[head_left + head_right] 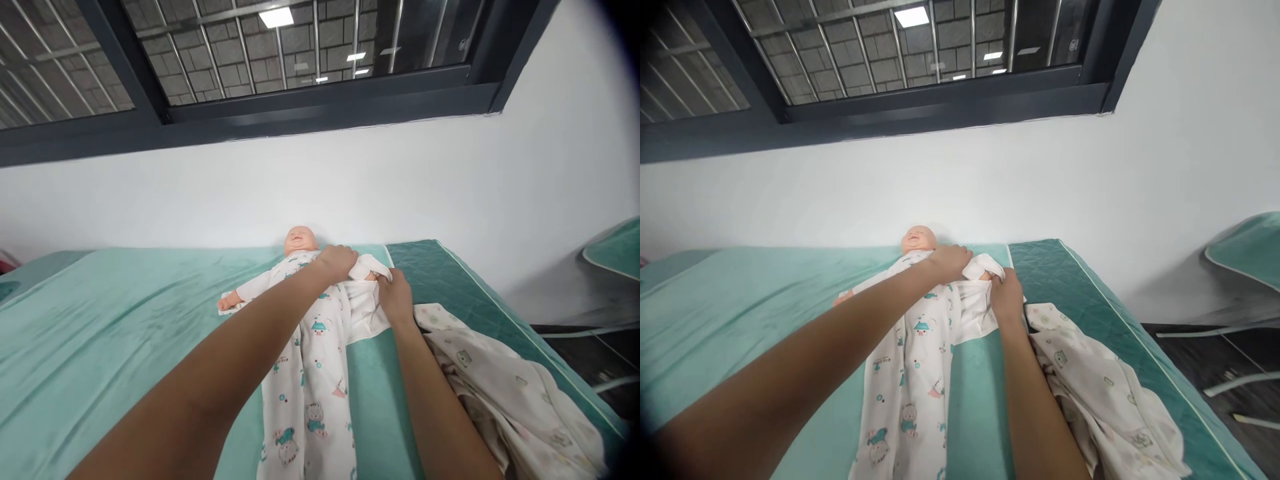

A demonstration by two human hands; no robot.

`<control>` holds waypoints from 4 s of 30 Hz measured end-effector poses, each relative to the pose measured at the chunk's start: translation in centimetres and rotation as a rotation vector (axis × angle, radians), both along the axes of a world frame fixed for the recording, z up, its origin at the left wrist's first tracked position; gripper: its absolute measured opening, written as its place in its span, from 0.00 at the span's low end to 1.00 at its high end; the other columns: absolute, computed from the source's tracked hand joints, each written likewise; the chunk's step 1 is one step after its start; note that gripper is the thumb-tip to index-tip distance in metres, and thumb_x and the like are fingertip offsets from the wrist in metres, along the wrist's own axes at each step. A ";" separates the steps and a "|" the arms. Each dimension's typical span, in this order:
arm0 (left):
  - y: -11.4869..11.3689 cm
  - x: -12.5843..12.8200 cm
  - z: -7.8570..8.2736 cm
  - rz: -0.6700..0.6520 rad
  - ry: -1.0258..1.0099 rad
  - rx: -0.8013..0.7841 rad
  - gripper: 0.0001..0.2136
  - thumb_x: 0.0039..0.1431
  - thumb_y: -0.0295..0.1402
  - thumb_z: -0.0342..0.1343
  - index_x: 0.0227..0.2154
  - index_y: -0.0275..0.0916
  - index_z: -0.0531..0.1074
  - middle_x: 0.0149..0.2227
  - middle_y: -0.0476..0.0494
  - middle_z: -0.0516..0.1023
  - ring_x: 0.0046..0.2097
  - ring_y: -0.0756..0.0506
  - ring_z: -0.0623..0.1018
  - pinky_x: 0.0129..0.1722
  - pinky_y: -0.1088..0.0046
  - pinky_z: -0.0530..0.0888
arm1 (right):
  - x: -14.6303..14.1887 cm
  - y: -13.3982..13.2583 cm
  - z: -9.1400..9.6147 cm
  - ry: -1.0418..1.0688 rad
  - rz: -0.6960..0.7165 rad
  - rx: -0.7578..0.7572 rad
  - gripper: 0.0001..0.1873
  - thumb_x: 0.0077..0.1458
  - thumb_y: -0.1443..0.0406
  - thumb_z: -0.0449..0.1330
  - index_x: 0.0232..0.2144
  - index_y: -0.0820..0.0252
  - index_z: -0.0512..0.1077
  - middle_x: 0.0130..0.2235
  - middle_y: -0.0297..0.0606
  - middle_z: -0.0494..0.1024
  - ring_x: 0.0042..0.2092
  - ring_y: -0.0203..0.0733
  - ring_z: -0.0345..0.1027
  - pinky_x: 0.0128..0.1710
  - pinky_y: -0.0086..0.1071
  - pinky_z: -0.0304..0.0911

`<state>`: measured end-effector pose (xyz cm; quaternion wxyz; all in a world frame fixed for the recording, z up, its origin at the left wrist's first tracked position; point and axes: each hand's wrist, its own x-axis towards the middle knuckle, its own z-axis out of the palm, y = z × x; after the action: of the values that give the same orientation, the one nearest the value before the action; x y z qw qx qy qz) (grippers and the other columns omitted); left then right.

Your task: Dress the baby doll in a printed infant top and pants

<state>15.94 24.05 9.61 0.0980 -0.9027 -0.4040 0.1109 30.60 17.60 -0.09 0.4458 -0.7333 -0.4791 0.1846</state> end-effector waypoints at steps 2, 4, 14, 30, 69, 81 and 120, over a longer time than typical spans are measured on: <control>-0.1 -0.5 0.7 0.021 0.007 -0.001 0.20 0.54 0.25 0.54 0.51 0.35 0.67 0.49 0.32 0.74 0.49 0.38 0.76 0.45 0.62 0.73 | 0.1 0.0 -0.1 0.029 -0.010 -0.001 0.17 0.58 0.64 0.49 0.47 0.63 0.69 0.44 0.49 0.77 0.46 0.51 0.69 0.41 0.35 0.59; -0.2 -1.0 1.4 0.039 0.015 -0.007 0.21 0.52 0.23 0.55 0.51 0.35 0.67 0.49 0.32 0.74 0.48 0.38 0.76 0.45 0.63 0.73 | 0.1 0.0 -0.2 0.061 -0.013 -0.002 0.17 0.57 0.64 0.50 0.47 0.63 0.69 0.44 0.49 0.77 0.45 0.51 0.69 0.41 0.35 0.59; -0.8 -2.7 3.4 0.021 0.034 -0.027 0.17 0.54 0.27 0.53 0.48 0.37 0.68 0.47 0.35 0.74 0.46 0.38 0.77 0.42 0.60 0.73 | 0.9 0.2 -1.2 0.305 -0.055 0.156 0.14 0.47 0.62 0.56 0.38 0.61 0.71 0.39 0.44 0.77 0.43 0.50 0.68 0.45 0.40 0.62; -1.2 -1.3 -0.4 -0.056 -0.046 -0.062 0.19 0.56 0.39 0.56 0.49 0.38 0.67 0.47 0.35 0.75 0.45 0.36 0.77 0.39 0.59 0.75 | 1.8 0.6 -0.1 1.351 -0.027 0.400 0.15 0.37 0.75 0.60 0.31 0.58 0.68 0.42 0.38 0.80 0.45 0.40 0.76 0.39 0.31 0.72; -10.0 -14.5 -5.2 0.098 -1.311 0.147 0.05 0.65 0.35 0.52 0.33 0.42 0.66 0.39 0.45 0.74 0.45 0.45 0.72 0.49 0.64 0.69 | -10.0 -3.7 2.3 0.010 0.660 0.308 0.26 0.56 0.52 0.61 0.55 0.48 0.64 0.65 0.38 0.61 0.70 0.51 0.42 0.68 0.57 0.35; -10.7 -14.1 -6.3 0.128 -1.226 0.353 0.09 0.68 0.38 0.45 0.34 0.41 0.64 0.30 0.48 0.72 0.31 0.48 0.71 0.33 0.69 0.67 | -10.4 -4.6 3.2 -0.225 0.645 0.495 0.11 0.56 0.56 0.64 0.32 0.53 0.67 0.52 0.39 0.69 0.56 0.50 0.58 0.57 0.48 0.54; -10.6 -14.4 -5.2 0.405 -1.543 0.079 0.16 0.66 0.40 0.47 0.24 0.40 0.65 0.26 0.51 0.68 0.32 0.49 0.68 0.35 0.73 0.64 | -9.1 -3.9 1.8 -0.055 0.602 0.418 0.11 0.63 0.56 0.55 0.31 0.55 0.67 0.35 0.34 0.70 0.40 0.42 0.63 0.44 0.38 0.58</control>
<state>1.58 13.45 4.42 -0.1995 -0.6297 -0.5175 -0.5440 21.51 13.73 1.67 0.4988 -0.4571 -0.7125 0.1860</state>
